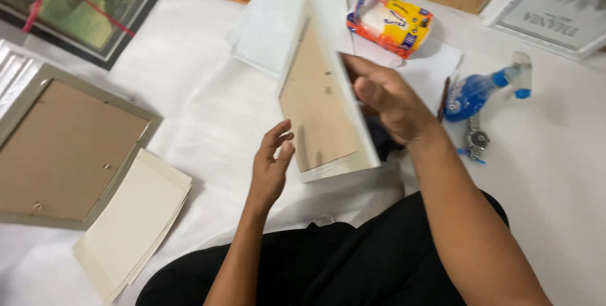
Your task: Cleaning picture frame glass and assembling the frame with matting and backboard
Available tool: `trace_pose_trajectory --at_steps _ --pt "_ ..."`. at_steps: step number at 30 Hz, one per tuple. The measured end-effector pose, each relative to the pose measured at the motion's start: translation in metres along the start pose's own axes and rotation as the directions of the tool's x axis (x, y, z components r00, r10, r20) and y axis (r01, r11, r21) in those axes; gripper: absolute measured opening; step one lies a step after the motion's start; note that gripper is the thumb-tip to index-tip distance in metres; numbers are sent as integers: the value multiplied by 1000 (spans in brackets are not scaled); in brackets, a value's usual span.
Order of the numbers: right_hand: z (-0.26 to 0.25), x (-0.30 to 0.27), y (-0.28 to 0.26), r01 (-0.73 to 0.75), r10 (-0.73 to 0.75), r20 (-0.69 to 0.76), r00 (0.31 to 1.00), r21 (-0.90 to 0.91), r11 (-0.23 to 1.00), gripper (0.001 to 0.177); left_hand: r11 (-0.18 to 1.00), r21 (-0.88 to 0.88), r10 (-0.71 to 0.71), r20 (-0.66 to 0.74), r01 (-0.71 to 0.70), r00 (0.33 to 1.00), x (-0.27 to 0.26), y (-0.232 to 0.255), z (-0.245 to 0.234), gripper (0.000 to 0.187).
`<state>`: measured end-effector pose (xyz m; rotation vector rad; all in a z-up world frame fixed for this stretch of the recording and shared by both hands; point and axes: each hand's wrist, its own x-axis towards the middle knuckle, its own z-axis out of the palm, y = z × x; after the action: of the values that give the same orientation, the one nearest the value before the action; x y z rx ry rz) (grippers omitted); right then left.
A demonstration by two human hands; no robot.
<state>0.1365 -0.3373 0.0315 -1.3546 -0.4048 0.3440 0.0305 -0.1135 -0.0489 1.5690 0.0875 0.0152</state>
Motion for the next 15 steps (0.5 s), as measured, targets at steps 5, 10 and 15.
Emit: trace_pose_trajectory --at_steps 5,10,15 --pt "-22 -16 -40 -268 246 -230 941 -68 961 64 896 308 -284 -154 319 946 14 -6 -3 84" --pt "-32 -21 -45 -426 282 -381 881 -375 824 55 795 362 -433 -226 488 873 21 -32 -11 82" --pt "-43 -18 -31 -560 177 -534 827 -756 339 42 770 349 -479 -235 534 846 23 -43 -14 70"
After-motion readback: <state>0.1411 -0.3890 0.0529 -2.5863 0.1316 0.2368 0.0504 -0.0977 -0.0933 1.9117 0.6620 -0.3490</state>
